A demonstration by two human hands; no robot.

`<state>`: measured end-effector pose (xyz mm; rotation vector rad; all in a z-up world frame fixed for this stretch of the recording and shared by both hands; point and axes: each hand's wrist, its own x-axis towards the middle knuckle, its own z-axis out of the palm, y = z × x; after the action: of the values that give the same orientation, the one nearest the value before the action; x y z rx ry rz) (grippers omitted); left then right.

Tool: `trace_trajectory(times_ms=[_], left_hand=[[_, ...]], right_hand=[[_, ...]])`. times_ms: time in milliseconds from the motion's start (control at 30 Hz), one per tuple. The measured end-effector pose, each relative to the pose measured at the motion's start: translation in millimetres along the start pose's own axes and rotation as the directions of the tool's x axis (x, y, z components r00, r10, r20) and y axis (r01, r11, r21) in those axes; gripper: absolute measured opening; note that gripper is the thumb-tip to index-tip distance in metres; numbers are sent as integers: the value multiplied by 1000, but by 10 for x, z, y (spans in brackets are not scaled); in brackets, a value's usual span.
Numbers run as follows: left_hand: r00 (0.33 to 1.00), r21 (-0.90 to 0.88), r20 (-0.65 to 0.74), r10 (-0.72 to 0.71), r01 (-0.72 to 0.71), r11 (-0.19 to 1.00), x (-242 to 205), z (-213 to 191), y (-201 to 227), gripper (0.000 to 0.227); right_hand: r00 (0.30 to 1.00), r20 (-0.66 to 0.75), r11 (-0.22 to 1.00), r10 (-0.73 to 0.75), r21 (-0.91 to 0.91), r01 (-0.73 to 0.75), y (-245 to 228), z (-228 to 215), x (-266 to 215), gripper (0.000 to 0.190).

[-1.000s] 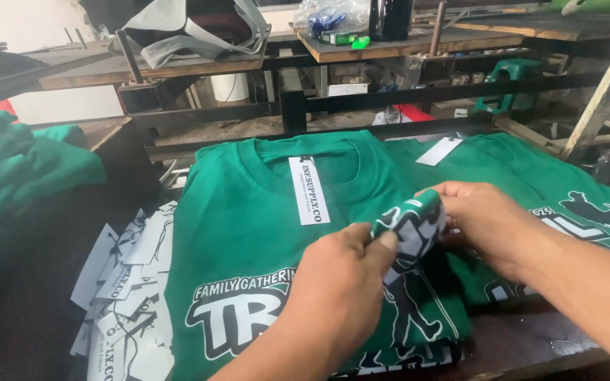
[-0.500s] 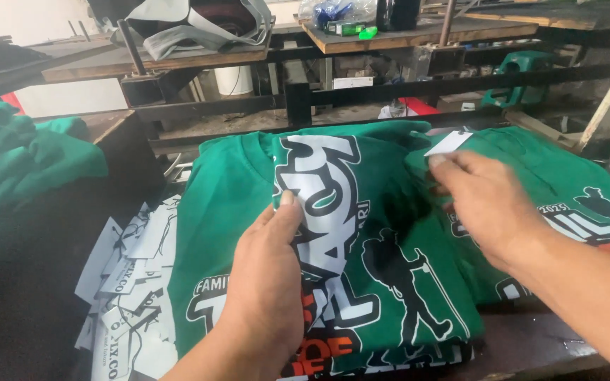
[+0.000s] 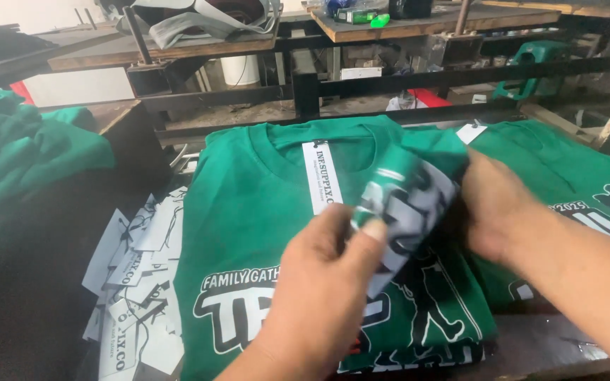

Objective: The person attaches a white tag to the collar of a green t-shirt using a black plastic fastener. They then fold the t-shirt and place it on a pile of similar shirts. Finally, they pick up another tag and prepare to attach it to the next shirt.

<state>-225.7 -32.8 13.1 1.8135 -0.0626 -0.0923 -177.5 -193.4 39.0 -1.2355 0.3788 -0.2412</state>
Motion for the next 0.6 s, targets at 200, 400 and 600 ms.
trace_trajectory(times_ms=[200,400,600], left_hand=[[625,521,444,642,-763,383,58,218,-428,107],[676,734,384,630,-637,237,103,511,-396,90],[632,663,334,699,-685,303,132,339,-318,50]], right_hand=[[1000,-1,995,11,-98,-11,85,-360,558,51],[981,116,974,155,-185,-132,-75,-301,595,62],[907,265,941,327,-182,-286,-131,-128,523,53]])
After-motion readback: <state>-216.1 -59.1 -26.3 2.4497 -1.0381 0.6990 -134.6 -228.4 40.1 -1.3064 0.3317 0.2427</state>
